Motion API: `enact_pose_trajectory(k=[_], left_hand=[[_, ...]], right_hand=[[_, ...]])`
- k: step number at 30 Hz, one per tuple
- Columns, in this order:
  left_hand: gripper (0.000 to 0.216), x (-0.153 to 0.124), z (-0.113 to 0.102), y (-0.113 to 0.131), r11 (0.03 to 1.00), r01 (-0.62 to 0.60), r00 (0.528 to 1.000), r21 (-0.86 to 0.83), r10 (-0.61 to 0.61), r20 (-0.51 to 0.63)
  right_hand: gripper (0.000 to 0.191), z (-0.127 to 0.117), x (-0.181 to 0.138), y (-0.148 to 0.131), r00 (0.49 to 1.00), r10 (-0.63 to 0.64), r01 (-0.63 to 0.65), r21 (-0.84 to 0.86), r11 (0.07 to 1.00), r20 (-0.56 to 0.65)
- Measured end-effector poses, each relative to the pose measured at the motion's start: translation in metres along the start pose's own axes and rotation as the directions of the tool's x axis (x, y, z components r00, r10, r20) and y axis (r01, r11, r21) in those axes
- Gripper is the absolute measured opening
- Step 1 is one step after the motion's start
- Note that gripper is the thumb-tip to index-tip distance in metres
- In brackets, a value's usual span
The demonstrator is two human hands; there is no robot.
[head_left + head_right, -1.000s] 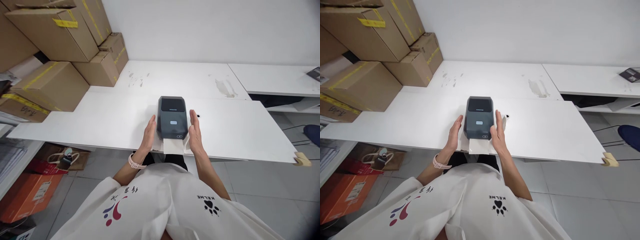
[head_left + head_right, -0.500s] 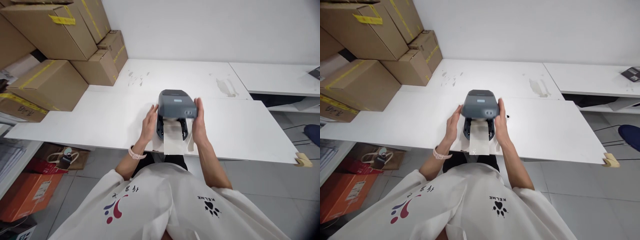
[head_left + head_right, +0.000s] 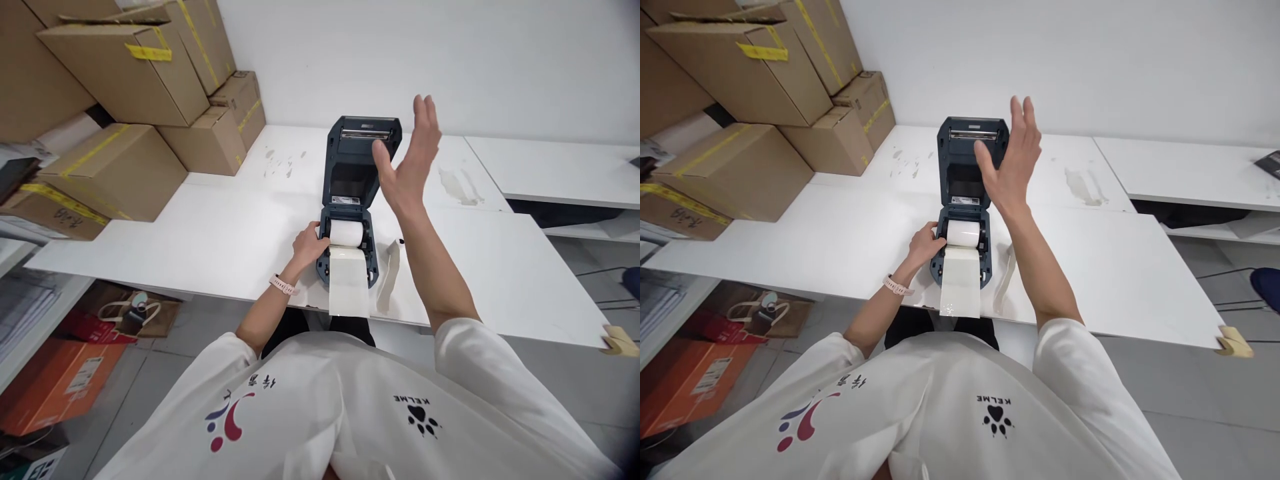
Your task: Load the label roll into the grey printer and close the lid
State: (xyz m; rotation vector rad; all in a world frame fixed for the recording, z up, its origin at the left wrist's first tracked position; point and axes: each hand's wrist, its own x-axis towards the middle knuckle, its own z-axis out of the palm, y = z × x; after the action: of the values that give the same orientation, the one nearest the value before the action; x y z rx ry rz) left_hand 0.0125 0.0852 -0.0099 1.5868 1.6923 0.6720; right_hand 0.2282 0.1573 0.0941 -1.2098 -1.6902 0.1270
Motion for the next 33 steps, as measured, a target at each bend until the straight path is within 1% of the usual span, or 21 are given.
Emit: enact_pose_trajectory(k=[1,2,3,4,5,6,8,9,10,12,14,15,16,17,19,21,23,25,28,31,33], left_hand=[[0.065,0.001,0.001,0.0,1.0,-0.006,1.0,-0.001,0.006,-0.012],[0.063,0.001,0.001,0.0,1.0,-0.013,1.0,0.003,0.013,-0.02],[0.061,0.002,0.002,0.0,1.0,-0.02,0.999,0.014,0.021,-0.025],[0.059,0.002,0.002,0.0,0.999,-0.027,0.999,0.033,0.028,-0.025],[0.059,0.002,0.002,0.0,0.998,-0.033,0.999,0.055,0.035,-0.023],[0.058,0.001,0.002,0.001,0.996,-0.038,0.999,0.076,0.039,-0.018],[0.058,0.001,0.003,0.001,0.994,-0.035,0.999,0.104,0.037,-0.018],[0.058,0.001,0.003,0.001,0.993,-0.03,0.999,0.11,0.032,-0.019],[0.059,0.0,0.003,0.001,0.993,-0.025,0.999,0.113,0.027,-0.021],[0.059,-0.001,0.003,0.002,0.994,-0.021,0.999,0.108,0.024,-0.023],[0.06,-0.002,0.003,0.003,0.995,-0.021,1.0,0.097,0.023,-0.021],[0.06,-0.002,0.003,0.003,0.996,-0.017,1.0,0.093,0.019,-0.022],[0.06,-0.003,0.003,0.003,0.996,-0.011,1.0,0.09,0.013,-0.024],[0.06,-0.003,0.003,0.003,0.996,-0.006,1.0,0.088,0.008,-0.025],[0.06,-0.004,0.004,0.002,0.997,-0.007,0.999,0.078,0.009,-0.031],[0.06,-0.003,0.005,-0.001,0.998,-0.023,0.999,0.052,0.025,-0.031],[0.06,-0.002,0.007,-0.003,0.999,-0.034,0.999,0.019,0.034,-0.02],[0.06,-0.001,0.007,-0.004,1.0,-0.026,1.0,-0.006,0.026,-0.012],[0.06,0.001,0.008,-0.005,1.0,-0.004,1.0,-0.018,0.003,-0.024],[0.059,0.003,0.008,-0.006,1.0,0.002,0.999,-0.011,-0.002,-0.036],[0.058,0.004,0.009,-0.007,1.0,-0.002,0.999,-0.006,0.002,-0.042]], right_hand=[[0.079,-0.003,-0.011,-0.009,0.999,-0.028,0.029,-0.012,1.0,0.029],[0.072,-0.005,-0.023,-0.016,0.994,-0.047,0.05,-0.027,0.998,0.098],[0.064,-0.004,-0.035,-0.023,0.977,-0.052,0.063,-0.051,0.997,0.205],[0.057,-0.001,-0.045,-0.027,0.94,-0.038,0.073,-0.091,0.993,0.339],[0.053,0.005,-0.053,-0.028,0.875,0.0,0.082,-0.147,0.986,0.484],[0.054,0.012,-0.059,-0.028,0.782,0.056,0.101,-0.214,0.972,0.621],[0.069,0.03,-0.065,-0.022,0.585,0.179,0.155,-0.326,0.932,0.791],[0.078,0.037,-0.065,-0.018,0.52,0.222,0.179,-0.359,0.916,0.825],[0.084,0.043,-0.064,-0.014,0.485,0.244,0.198,-0.378,0.905,0.84],[0.09,0.045,-0.059,-0.007,0.458,0.223,0.191,-0.341,0.921,0.86],[0.093,0.031,-0.052,-0.001,0.441,0.134,0.114,-0.204,0.972,0.887],[0.093,0.019,-0.049,0.002,0.444,0.073,0.059,-0.11,0.992,0.893],[0.093,0.004,-0.045,0.005,0.465,0.013,-0.001,-0.013,1.0,0.885],[0.092,-0.013,-0.042,0.009,0.505,-0.035,-0.056,0.073,0.996,0.862],[0.089,-0.045,-0.035,0.021,0.626,-0.067,-0.137,0.193,0.972,0.777],[0.086,-0.067,-0.028,0.04,0.748,-0.008,-0.221,0.261,0.94,0.664],[0.085,-0.074,-0.022,0.066,0.82,0.122,-0.316,0.265,0.911,0.559],[0.086,-0.065,-0.019,0.096,0.847,0.267,-0.409,0.244,0.879,0.459],[0.083,-0.029,-0.024,0.137,0.836,0.445,-0.525,0.234,0.818,0.321],[0.08,0.006,-0.036,0.162,0.803,0.53,-0.589,0.22,0.778,0.273],[0.087,0.019,-0.045,0.17,0.793,0.545,-0.603,0.22,0.767,0.273]])
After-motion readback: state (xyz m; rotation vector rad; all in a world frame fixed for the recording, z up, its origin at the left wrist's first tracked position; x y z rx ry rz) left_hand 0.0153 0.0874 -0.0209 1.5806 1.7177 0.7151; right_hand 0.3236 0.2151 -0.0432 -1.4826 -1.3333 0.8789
